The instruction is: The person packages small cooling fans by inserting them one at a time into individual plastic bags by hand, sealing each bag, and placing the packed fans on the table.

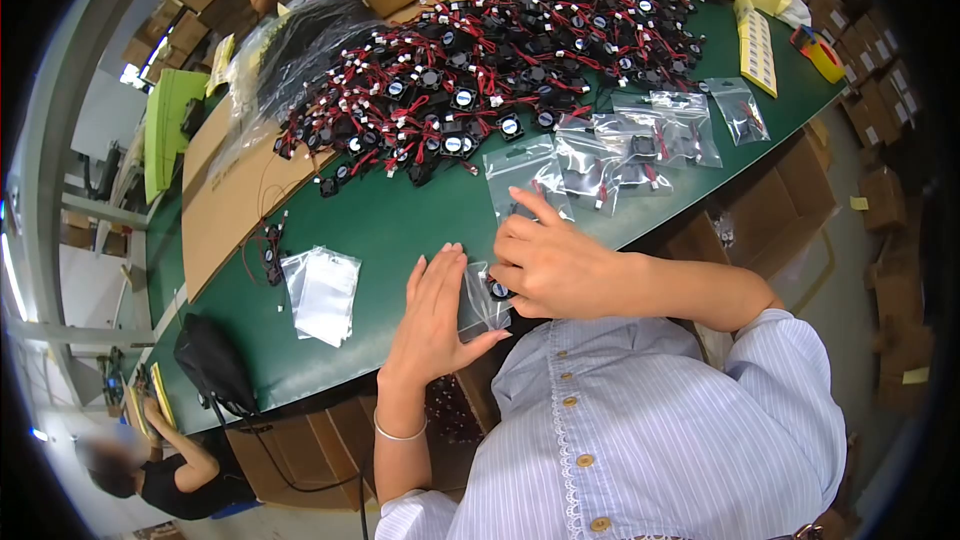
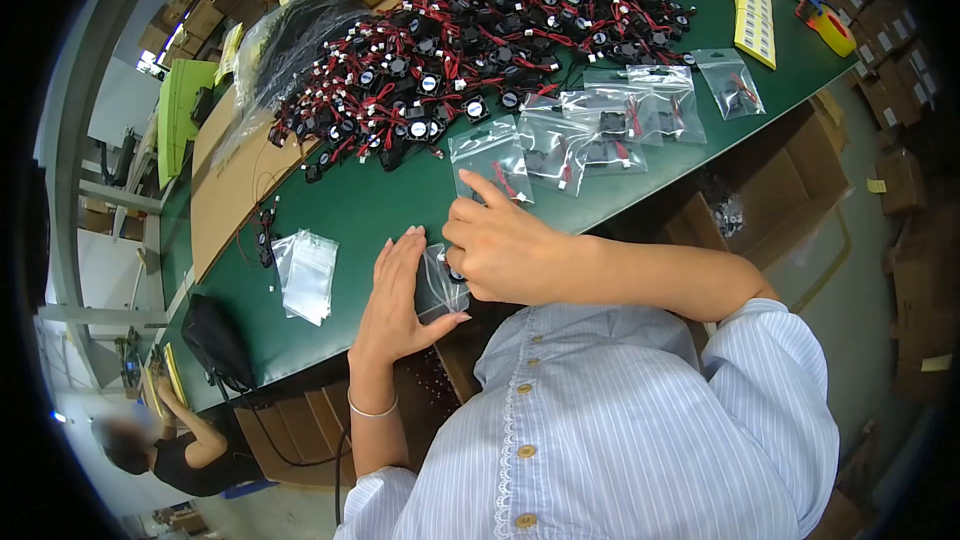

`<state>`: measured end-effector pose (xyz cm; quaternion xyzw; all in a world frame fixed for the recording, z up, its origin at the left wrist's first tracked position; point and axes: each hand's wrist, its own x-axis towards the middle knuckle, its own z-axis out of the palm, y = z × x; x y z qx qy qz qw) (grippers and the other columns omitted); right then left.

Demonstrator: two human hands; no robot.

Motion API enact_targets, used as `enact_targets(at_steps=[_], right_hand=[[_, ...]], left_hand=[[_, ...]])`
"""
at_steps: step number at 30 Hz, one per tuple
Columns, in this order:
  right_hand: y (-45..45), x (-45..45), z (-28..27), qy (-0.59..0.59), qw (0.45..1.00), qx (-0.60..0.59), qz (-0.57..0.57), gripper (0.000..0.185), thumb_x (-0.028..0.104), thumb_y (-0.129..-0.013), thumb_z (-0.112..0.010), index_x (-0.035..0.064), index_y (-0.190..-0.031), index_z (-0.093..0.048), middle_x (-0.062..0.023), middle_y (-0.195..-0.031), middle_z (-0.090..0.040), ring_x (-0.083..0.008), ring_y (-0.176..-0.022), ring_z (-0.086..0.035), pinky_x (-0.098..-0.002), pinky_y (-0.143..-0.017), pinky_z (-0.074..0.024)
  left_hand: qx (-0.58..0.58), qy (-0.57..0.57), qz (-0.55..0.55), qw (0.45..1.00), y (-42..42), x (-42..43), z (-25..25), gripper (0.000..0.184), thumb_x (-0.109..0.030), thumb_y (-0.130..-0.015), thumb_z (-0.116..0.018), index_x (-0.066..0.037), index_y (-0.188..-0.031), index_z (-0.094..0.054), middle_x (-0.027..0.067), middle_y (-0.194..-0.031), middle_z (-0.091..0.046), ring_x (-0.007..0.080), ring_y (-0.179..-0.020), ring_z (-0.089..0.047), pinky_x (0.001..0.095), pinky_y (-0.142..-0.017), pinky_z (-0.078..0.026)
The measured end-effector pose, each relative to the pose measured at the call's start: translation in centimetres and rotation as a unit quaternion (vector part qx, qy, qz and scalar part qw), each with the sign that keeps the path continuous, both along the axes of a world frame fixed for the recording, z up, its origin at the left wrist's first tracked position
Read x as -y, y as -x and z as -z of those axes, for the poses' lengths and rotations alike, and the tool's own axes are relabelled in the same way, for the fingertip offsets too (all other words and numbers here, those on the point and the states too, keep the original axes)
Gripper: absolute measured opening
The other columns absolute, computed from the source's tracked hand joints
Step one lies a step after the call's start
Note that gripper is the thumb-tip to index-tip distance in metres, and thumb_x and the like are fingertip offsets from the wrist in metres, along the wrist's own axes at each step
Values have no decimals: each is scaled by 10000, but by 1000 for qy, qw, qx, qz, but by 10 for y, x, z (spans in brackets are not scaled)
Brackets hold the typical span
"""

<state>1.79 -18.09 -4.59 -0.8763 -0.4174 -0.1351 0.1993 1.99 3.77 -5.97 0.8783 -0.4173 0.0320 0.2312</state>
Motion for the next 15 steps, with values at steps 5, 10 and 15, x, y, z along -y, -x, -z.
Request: enact_targets(at_steps=[5,10,15], right_hand=[[2,-3,5,-41,999,0,-3,207,181,-618,-674,46,-775,-659,-61,-783,-523,-224,-902,-506,-534,-1040,-242],[1,-2,12,-98,991,-89,-12,262,202,-656,-695,59,-873,-664,-64,-823,-517,-225,-911,-514,-549,-1038,-240],[-2,5,10,-56,993,-87,-52,316,215,-658,-709,85,-943,-667,-53,-824,-515,-225,-910,-517,-543,-1036,-241]], left_hand=[[0,1,5,1000,1,0,-1,911,-394,-624,-782,68,-1274,-342,226,-1312,-404,354,-1263,-356,501,-1053,-229],[-13,15,21,1000,-1,-1,0,900,-408,-630,-773,72,-1264,-352,236,-1306,-407,368,-1245,-372,505,-1051,-232],[-10,9,24,1000,-1,-2,1,907,-414,-629,-771,72,-1267,-349,244,-1305,-404,371,-1245,-371,509,-1050,-232]])
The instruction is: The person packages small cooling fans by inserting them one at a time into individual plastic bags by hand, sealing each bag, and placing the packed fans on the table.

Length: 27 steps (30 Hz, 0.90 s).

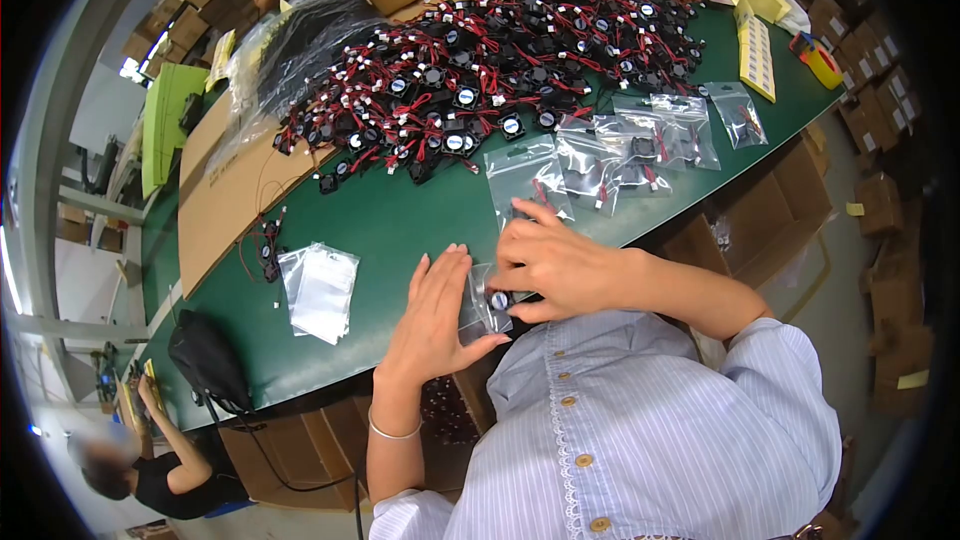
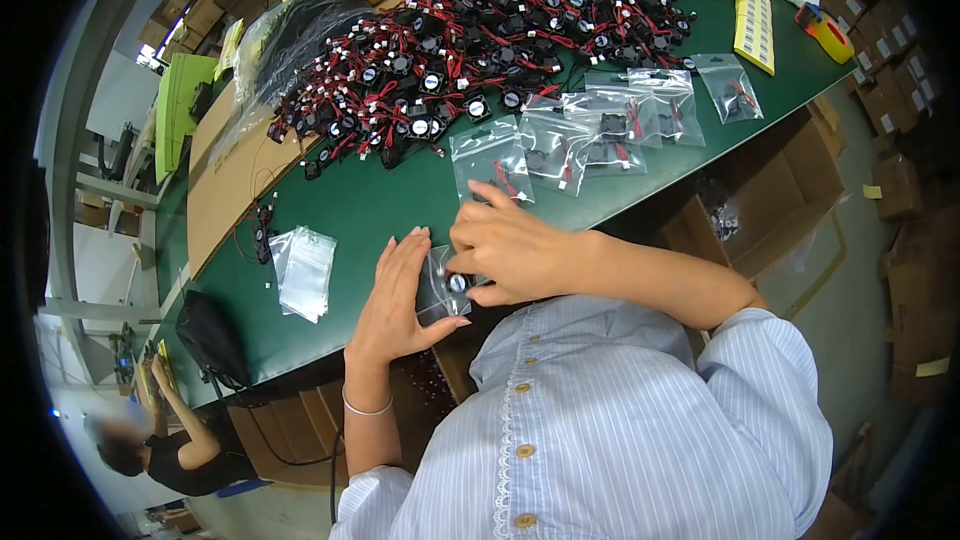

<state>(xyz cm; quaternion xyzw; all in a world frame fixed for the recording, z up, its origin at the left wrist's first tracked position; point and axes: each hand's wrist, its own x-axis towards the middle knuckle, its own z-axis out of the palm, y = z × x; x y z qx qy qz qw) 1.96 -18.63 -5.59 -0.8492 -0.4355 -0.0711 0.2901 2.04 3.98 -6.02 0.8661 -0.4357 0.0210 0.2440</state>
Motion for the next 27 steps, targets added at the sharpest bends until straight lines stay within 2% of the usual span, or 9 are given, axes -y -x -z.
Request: enact_targets(at_steps=[4,9,15,19,21,22,24,25,27], right_hand=[[7,0,5,-31,997,-64,-34,328,223,-671,-715,98,-970,-665,-44,-833,-521,-223,-925,-518,-534,-1042,-231],[14,2,8,-122,988,-92,22,296,236,-687,-696,74,-933,-666,-45,-858,-535,-232,-945,-508,-533,-1033,-231],[14,-7,1,-19,999,-4,36,333,203,-656,-728,79,-956,-656,-40,-852,-517,-218,-967,-507,-562,-1021,-222],[10,-13,4,-24,999,-11,25,335,229,-663,-732,90,-958,-656,-47,-850,-500,-234,-972,-496,-567,-1017,-221],[12,-17,7,-34,997,-49,56,345,267,-676,-729,110,-974,-657,-88,-1013,-505,-285,-1078,-450,-597,-1010,-198],[14,-19,8,-33,997,-50,55,345,267,-676,-729,110,-974,-657,-88,-1013,-505,-285,-1078,-450,-597,-1010,-198],[18,-23,10,-40,992,-43,112,361,296,-689,-720,130,-1002,-650,-148,-1257,-414,-353,-1216,-337,-623,-1001,-173],[17,-26,11,-39,992,-44,113,361,296,-689,-720,130,-1002,-650,-148,-1257,-414,-353,-1216,-337,-623,-1001,-173],[17,-31,14,-15,993,-54,104,315,263,-736,-688,153,-1029,-644,-196,-1399,-265,-386,-1300,-214,-634,-998,-154]], left_hand=[[-5,3,2,1000,0,-1,-2,913,-422,-635,-768,75,-1273,-342,249,-1306,-402,370,-1247,-371,512,-1047,-235],[-6,9,2,1000,0,-2,-1,921,-429,-641,-764,78,-1279,-335,251,-1307,-401,370,-1249,-372,515,-1044,-237],[-5,-2,4,1000,0,0,-2,917,-431,-646,-760,80,-1278,-336,252,-1305,-404,371,-1249,-372,520,-1042,-237],[-2,-7,3,1000,1,0,-1,911,-428,-650,-759,83,-1275,-337,252,-1302,-406,374,-1245,-374,522,-1040,-240],[-7,-1,-3,1000,0,-1,-1,911,-412,-627,-778,77,-1269,-353,249,-1309,-406,371,-1251,-373,516,-1049,-237],[-13,5,-7,1000,1,-1,-1,913,-395,-604,-796,70,-1263,-369,246,-1316,-406,368,-1256,-372,509,-1058,-235],[-14,6,-5,1000,2,-1,0,909,-394,-606,-796,73,-1260,-372,249,-1317,-404,370,-1260,-368,510,-1058,-235],[-11,8,-3,1000,1,-1,1,905,-392,-607,-795,76,-1257,-374,252,-1319,-401,372,-1264,-364,511,-1058,-235],[-18,6,4,1000,0,-3,3,906,-416,-631,-775,80,-1266,-360,259,-1317,-397,378,-1266,-355,513,-1059,-226]])
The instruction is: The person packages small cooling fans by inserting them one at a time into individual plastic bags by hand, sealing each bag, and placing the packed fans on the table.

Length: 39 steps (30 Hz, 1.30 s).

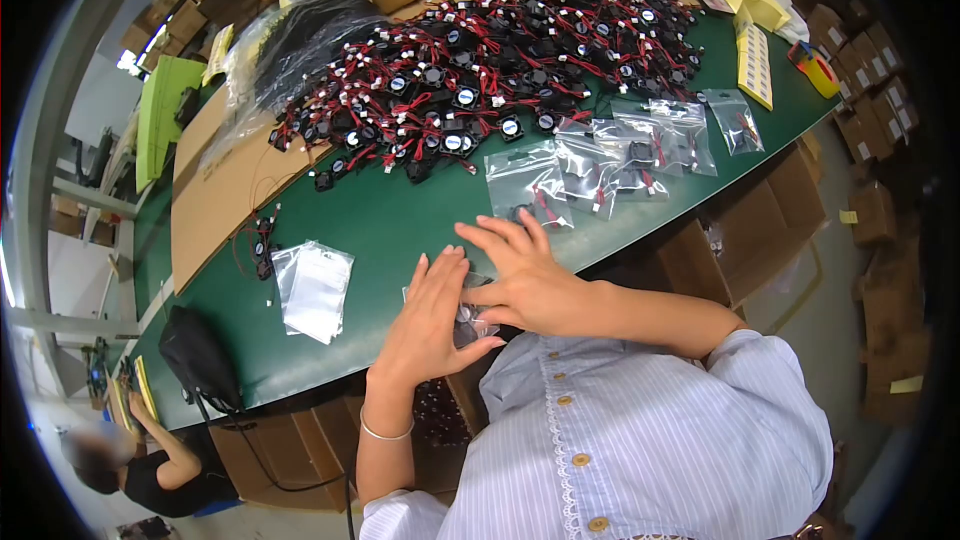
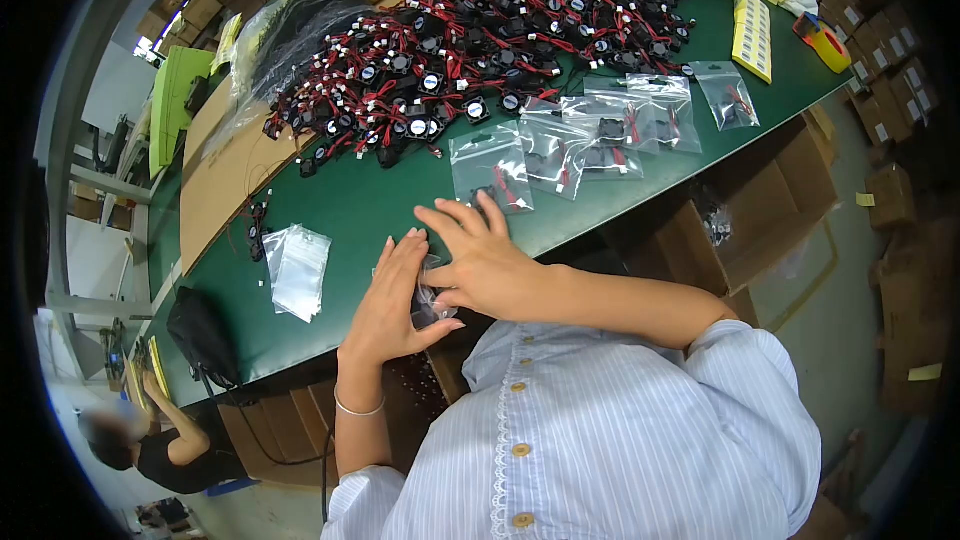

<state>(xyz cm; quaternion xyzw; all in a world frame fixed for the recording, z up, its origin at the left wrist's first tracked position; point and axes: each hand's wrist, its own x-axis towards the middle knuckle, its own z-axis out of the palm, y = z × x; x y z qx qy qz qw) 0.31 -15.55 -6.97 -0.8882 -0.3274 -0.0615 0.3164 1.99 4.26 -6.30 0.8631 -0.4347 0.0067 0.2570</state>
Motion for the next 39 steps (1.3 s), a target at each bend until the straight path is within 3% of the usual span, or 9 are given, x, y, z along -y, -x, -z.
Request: enact_targets(at_steps=[11,13,17,20,23,33,36,38,39], right_hand=[[-8,-1,16,-68,996,52,-12,251,68,-673,-647,144,-910,-687,-152,-1347,-380,-332,-1272,-306,-598,-1014,-174],[-10,-2,17,-52,988,143,8,267,101,-646,-667,159,-905,-686,-153,-1340,-387,-327,-1265,-319,-597,-1007,-182],[-3,7,-4,54,993,106,1,329,196,-669,-700,169,-995,-660,-178,-1366,-347,-335,-1271,-303,-605,-998,-182],[2,28,-10,75,992,70,-80,520,500,-783,-592,193,-1201,-548,-221,-1442,-202,-360,-1312,-230,-621,-1001,-140],[-9,31,-6,101,982,93,-129,577,570,-765,-563,191,-1200,-554,-212,-1452,-188,-360,-1331,-203,-614,-1014,-121],[-34,2,5,107,963,108,-224,669,630,-742,-530,190,-1246,-532,-207,-1465,-161,-360,-1352,-157,-593,-1044,-85],[-32,-2,4,99,968,82,-216,560,557,-817,-500,206,-1253,-529,-210,-1471,-127,-353,-1359,-135,-598,-1043,-67],[-29,2,-4,80,979,69,-174,424,425,-897,-446,222,-1260,-527,-218,-1473,-88,-365,-1359,-113,-602,-1039,-57],[-28,6,-11,80,979,70,-176,424,425,-897,-446,222,-1260,-527,-218,-1473,-88,-365,-1359,-113,-602,-1039,-57]], left_hand=[[-8,-2,-7,1000,-4,-6,-4,968,-434,-590,-794,80,-1284,-355,258,-1322,-398,378,-1267,-355,509,-1052,-243],[-5,0,-5,1000,-4,-6,-5,959,-421,-580,-802,82,-1273,-371,245,-1310,-421,371,-1258,-372,502,-1052,-249],[-12,10,-11,1000,-4,-7,-5,933,-413,-593,-798,79,-1269,-382,241,-1301,-433,367,-1254,-380,499,-1053,-251],[-13,18,-10,1000,-4,-6,-5,925,-412,-599,-794,73,-1272,-385,244,-1299,-436,368,-1254,-380,500,-1055,-245],[5,2,-5,1000,-4,-4,-7,927,-429,-607,-783,67,-1278,-382,244,-1303,-432,361,-1259,-376,509,-1060,-224],[4,-33,-6,999,-5,-3,-6,827,-387,-588,-788,81,-1193,-472,229,-1238,-494,359,-1235,-406,530,-1060,-211],[28,-11,-1,1000,-5,-9,-4,925,-441,-590,-786,77,-1255,-404,225,-1235,-495,352,-1245,-395,527,-1065,-204],[-132,227,-26,965,-6,-19,-7,990,-510,-578,-779,81,-1272,-393,205,-1312,-442,330,-1273,-372,494,-1070,-220],[-168,341,-45,924,-5,-19,-5,937,-545,-694,-687,74,-1310,-348,192,-1368,-382,304,-1297,-339,454,-1072,-242]])
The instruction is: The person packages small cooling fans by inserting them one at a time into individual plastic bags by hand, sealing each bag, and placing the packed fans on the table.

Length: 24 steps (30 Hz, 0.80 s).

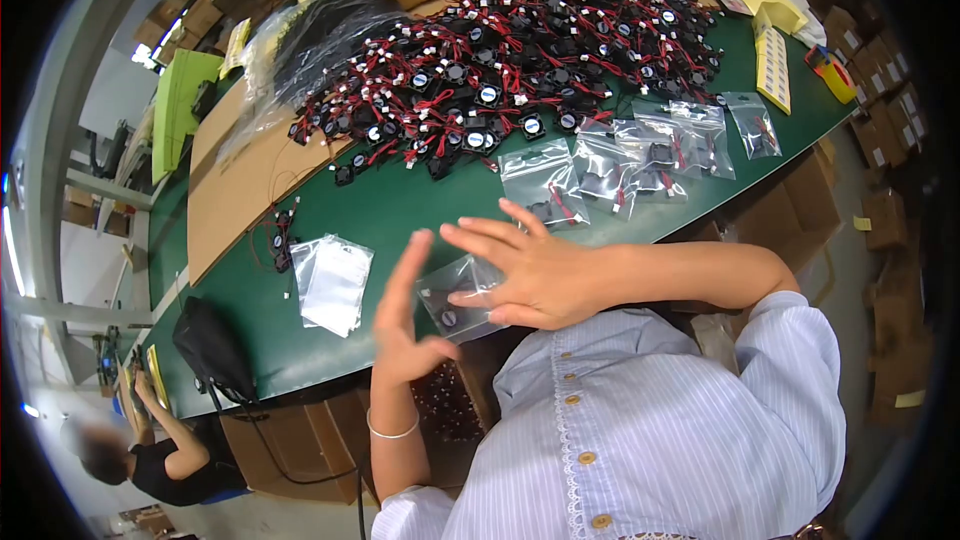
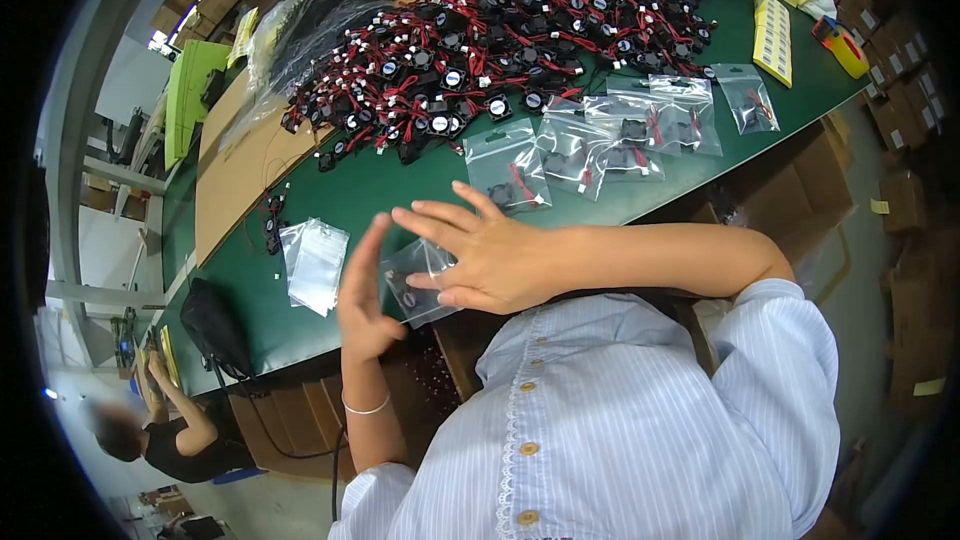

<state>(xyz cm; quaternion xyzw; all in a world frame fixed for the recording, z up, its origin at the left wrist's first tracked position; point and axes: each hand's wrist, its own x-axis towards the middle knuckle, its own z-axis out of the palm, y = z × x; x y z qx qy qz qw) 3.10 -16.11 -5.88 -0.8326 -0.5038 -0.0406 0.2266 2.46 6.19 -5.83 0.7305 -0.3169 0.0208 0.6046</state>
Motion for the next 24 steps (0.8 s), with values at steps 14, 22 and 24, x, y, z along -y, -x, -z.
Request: enact_targets(at_steps=[14,22,24], right_hand=[[27,35,-29,-195,967,-137,89,268,298,-845,-590,207,-1085,-667,-256,-1428,-209,-400,-1327,-176,-558,-1051,-81],[40,31,-19,-182,934,-294,89,283,333,-841,-610,196,-1081,-672,-233,-1444,-201,-361,-1340,-164,-514,-1062,-102],[42,30,-21,-192,936,-277,106,249,287,-835,-633,144,-1034,-678,-246,-1382,-317,-339,-1299,-289,-458,-1052,-201]], left_hand=[[-436,329,44,837,38,44,-8,294,-169,-926,-495,54,-1117,-487,173,-1090,-578,261,-926,-629,399,-781,-558],[-416,298,15,859,47,61,-13,294,-177,-912,-529,38,-1110,-494,138,-1044,-586,234,-916,-617,373,-771,-549],[-416,322,18,850,49,61,-10,282,-168,-906,-543,29,-1102,-499,158,-1059,-588,253,-954,-609,397,-811,-528]])
